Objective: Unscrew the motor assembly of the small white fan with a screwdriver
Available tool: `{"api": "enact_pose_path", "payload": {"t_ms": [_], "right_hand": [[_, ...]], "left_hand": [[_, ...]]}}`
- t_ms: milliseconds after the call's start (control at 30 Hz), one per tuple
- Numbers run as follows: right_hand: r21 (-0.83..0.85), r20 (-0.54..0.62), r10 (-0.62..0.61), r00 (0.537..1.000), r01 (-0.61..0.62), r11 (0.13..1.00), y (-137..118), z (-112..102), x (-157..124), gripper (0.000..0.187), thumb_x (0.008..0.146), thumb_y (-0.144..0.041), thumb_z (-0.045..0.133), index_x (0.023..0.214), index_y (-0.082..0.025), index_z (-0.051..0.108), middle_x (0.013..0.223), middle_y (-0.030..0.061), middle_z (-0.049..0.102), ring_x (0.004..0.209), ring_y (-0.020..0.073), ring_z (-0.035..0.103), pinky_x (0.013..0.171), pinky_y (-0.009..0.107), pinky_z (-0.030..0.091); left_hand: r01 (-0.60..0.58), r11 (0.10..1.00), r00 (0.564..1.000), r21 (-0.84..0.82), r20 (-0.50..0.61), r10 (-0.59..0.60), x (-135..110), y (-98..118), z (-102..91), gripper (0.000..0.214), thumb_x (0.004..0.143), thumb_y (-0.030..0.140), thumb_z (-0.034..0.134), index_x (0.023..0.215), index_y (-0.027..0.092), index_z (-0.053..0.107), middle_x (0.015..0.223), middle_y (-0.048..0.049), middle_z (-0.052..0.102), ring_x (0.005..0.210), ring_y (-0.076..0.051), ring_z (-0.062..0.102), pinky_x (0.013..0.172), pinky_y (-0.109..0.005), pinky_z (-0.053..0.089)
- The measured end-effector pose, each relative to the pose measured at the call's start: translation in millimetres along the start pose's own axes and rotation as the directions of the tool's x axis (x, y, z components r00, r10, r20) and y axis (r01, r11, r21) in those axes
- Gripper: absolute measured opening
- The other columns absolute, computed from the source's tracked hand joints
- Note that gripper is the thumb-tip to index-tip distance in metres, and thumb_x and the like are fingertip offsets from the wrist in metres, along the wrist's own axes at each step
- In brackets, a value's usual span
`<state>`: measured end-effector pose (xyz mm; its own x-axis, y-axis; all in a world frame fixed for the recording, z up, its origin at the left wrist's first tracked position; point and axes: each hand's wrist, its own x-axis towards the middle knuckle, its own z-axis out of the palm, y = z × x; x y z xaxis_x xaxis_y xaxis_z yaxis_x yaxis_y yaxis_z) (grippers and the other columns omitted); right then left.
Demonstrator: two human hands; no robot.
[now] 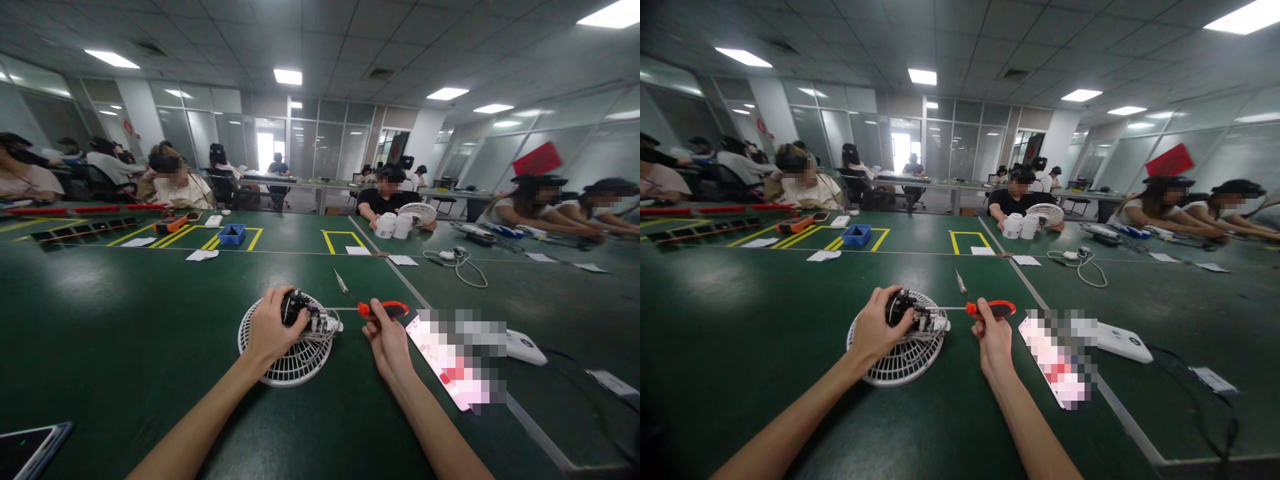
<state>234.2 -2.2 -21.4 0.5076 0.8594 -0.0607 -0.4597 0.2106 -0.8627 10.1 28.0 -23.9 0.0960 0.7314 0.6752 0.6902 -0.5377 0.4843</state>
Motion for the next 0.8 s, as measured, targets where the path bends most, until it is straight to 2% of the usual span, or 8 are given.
{"api": "enact_pose_path", "payload": {"t_ms": [133,267,400,600,800], "right_hand": [[-0.006,0.005,0.013,1.0,-0.013,1.0,0.5,-0.7,0.9,0.049,0.054,-0.043,0.097,0.065,-0.022,0.054,0.05,-0.0077,0.049,0.045,0.0078,0.036,0.041,0.025,0.035],[0.012,0.015,0.013,1.0,-0.013,1.0,-0.3,-0.2,-0.7,0.055,0.053,-0.045,0.097,0.063,-0.023,0.048,0.048,-0.0109,0.038,0.044,0.0065,0.029,0.04,0.025,0.033],[0.023,-0.008,0.016,1.0,-0.016,1.0,-1.4,1.4,-3.2,0.061,0.049,-0.049,0.099,0.061,-0.024,0.044,0.047,-0.0119,0.034,0.045,0.006,0.025,0.04,0.023,0.032],[0.016,-0.015,0.022,1.0,-0.022,1.0,-1.8,2.1,-3.8,0.064,0.049,-0.052,0.098,0.06,-0.024,0.042,0.047,-0.0119,0.033,0.046,0.0062,0.024,0.04,0.022,0.032],[0.008,-0.022,0.01,1.0,-0.01,1.0,-1.7,2.7,-3.8,0.063,0.05,-0.051,0.098,0.06,-0.025,0.041,0.046,-0.0126,0.031,0.045,0.006,0.023,0.04,0.023,0.032]], "left_hand": [[-0.001,1.0,1.0,-0.003,0.006,0.001,0.0,-0.4,0.3,0.036,0.092,0.042,0.059,0.122,0.021,0.057,0.102,-0.0062,0.061,0.09,-0.024,0.065,0.079,-0.041,0.058],[0.01,1.0,1.0,-0.003,0.009,-0.01,-0.2,-0.9,0.7,0.037,0.091,0.042,0.06,0.122,0.021,0.057,0.103,-0.0065,0.061,0.089,-0.023,0.065,0.079,-0.041,0.058],[0.04,0.999,0.999,0.005,0.001,-0.04,-0.6,-0.8,1.5,0.039,0.089,0.043,0.063,0.123,0.022,0.059,0.108,-0.0073,0.058,0.09,-0.024,0.066,0.078,-0.041,0.06],[0.014,1.0,0.999,0.005,-0.036,-0.014,-0.7,-2.6,3.2,0.04,0.088,0.041,0.066,0.123,0.023,0.059,0.13,-0.0123,0.056,0.115,-0.03,0.063,0.092,-0.046,0.059],[-0.014,1.0,1.0,-0.027,-0.017,0.014,0.3,-2.9,3.4,0.038,0.088,0.037,0.066,0.121,0.021,0.058,0.113,-0.0088,0.069,0.103,-0.026,0.067,0.094,-0.046,0.058]]}}
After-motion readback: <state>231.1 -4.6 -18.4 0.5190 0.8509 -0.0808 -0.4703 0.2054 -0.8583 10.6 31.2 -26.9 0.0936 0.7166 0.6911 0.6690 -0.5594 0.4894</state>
